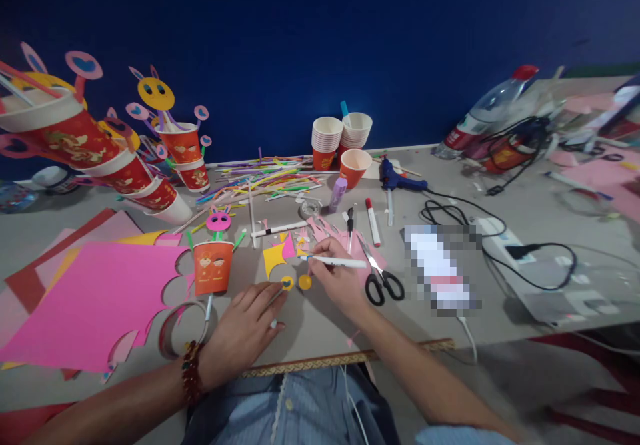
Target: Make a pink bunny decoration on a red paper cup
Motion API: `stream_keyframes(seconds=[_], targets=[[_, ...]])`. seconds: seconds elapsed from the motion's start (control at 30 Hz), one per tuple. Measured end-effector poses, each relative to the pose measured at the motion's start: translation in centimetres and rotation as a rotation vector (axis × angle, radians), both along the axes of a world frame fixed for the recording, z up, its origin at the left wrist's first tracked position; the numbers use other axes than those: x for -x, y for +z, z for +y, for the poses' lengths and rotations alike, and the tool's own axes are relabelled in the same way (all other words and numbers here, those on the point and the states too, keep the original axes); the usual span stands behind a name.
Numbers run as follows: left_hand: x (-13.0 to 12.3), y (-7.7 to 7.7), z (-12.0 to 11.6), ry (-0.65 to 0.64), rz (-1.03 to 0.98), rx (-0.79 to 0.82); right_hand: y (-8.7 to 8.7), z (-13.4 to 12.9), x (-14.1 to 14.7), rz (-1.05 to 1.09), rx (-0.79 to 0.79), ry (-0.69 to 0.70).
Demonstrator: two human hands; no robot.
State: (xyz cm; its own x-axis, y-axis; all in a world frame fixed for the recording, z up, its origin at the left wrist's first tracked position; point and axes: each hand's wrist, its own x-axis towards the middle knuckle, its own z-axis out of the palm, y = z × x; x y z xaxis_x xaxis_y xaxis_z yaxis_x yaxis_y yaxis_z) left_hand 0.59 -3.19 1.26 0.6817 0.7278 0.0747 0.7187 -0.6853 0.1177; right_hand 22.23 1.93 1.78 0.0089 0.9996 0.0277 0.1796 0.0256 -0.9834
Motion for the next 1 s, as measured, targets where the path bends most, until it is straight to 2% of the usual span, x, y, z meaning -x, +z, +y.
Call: stream_keyframes(seconds=[0.13, 0.27, 0.43, 0.63, 1.0], targets=[[-0.5, 0.4, -0.7, -0.096, 0.021, -0.006, 0.7, -0.4, -1.2, -0.094, -0.014, 0.084], [-1.9, 0.9, -0.8, -0.186, 0.082, -0.029, -0.3, -0.8, -1.6, -0.093, -0.097, 0.122], [-3.2, 0.9, -0.5, -0.16, 0.137, -0.074, -1.5, -0.8, -1.5, -0.111, -0.142, 0.126], [-3.2, 0.3, -0.6, -0.157, 0.131, -0.105, -2.0, -0.9, -1.4, -0.14, -0.135, 0.161], [-3.1, 0.1, -0.6, -0.146, 0.09, -0.072, -1.2, -0.9, -1.1, -0.219, -0.131, 0.177]])
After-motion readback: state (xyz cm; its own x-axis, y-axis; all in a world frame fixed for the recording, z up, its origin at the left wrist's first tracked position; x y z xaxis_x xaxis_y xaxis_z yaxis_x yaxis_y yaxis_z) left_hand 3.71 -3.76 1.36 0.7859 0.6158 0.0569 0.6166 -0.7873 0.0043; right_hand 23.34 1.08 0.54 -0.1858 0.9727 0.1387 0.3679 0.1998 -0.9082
